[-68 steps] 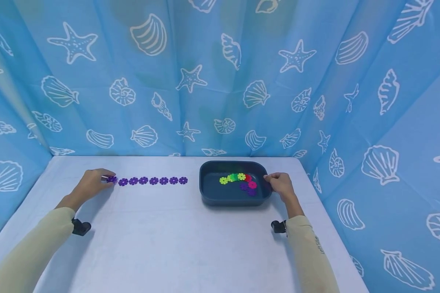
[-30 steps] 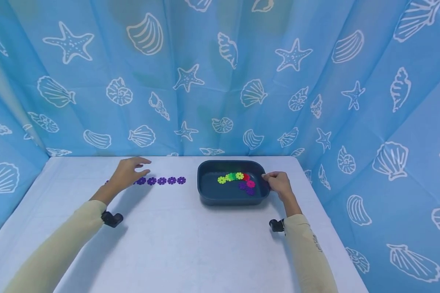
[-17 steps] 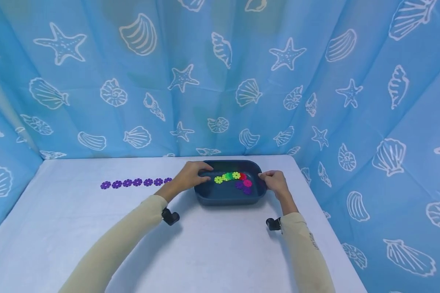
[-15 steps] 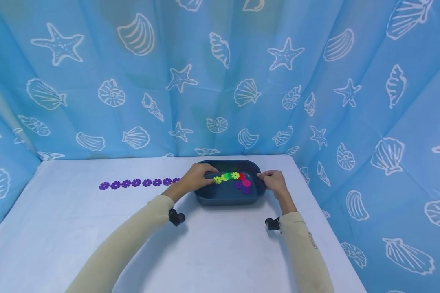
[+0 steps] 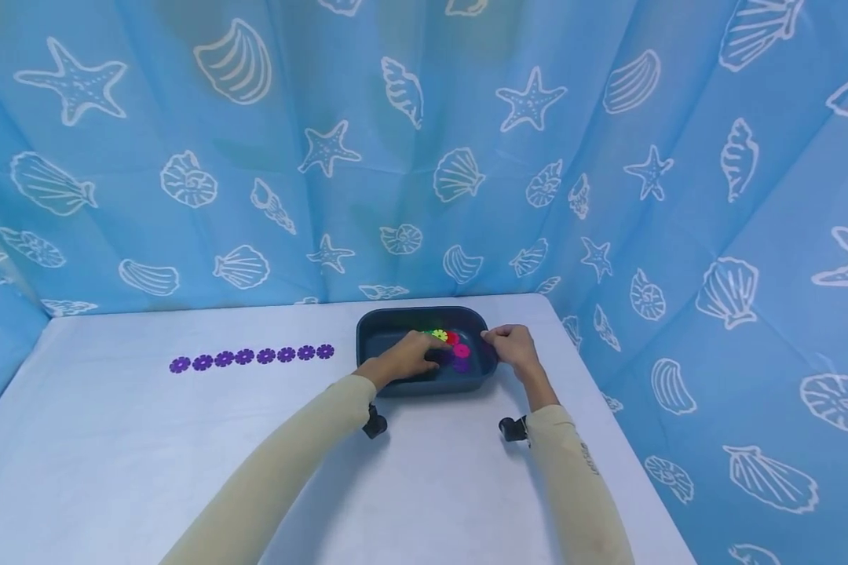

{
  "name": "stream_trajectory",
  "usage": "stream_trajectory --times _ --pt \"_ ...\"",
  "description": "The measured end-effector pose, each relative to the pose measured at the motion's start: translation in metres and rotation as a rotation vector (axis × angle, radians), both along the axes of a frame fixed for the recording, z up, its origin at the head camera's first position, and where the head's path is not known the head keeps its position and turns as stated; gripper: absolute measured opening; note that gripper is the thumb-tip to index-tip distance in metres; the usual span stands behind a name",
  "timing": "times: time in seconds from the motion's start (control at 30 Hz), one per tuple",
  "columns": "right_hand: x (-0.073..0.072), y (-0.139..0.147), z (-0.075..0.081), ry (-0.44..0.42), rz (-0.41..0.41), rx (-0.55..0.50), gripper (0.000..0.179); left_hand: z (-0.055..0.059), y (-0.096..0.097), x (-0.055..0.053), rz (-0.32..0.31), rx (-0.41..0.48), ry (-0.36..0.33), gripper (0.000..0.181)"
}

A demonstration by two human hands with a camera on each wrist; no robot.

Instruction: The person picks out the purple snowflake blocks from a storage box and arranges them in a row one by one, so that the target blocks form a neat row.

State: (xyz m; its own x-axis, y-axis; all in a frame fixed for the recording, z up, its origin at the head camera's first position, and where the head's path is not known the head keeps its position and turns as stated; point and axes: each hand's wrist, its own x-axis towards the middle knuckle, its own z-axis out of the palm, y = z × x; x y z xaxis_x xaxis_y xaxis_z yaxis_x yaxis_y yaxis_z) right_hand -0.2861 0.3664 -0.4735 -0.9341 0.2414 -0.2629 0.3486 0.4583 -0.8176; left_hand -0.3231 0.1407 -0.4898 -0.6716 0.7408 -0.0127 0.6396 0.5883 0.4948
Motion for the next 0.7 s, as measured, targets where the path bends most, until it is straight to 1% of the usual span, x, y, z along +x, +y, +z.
stream_trajectory --times 0.1,0.2,0.37,0.47,0.6,0.7 --pt "-0.0004 -0.0001 -0.0004 -0.004 -0.003 0.001 0.044 -0.0028 0.0044 0.0006 -0.023 -0.026 0.007 0.044" --pt "-0.0010 0.0008 -0.0007 -0.006 -0.005 -0.001 0.044 -0.0051 0.0074 0.0009 -0.030 -0.044 0.016 0.042" --pt "-0.0019 0.0007 0.0000 -0.004 -0.007 -0.001 0.044 -0.0060 0.0067 0.0009 0.009 -0.005 -0.019 0.038" --pt "-0.0018 0.0008 -0.0003 -0.002 -0.015 -0.004 0.043 -0.0067 0.0067 0.0007 0.016 0.010 -0.033 0.038" --pt "-0.0015 0.0008 -0.0019 0.006 -0.019 0.004 0.042 -0.0062 0.0063 0.0010 -0.013 0.002 -0.035 0.041" --pt "-0.0012 0.0003 -0.0030 0.015 -0.020 0.014 0.042 -0.0055 0.0063 0.0014 -0.046 -0.007 -0.021 0.039"
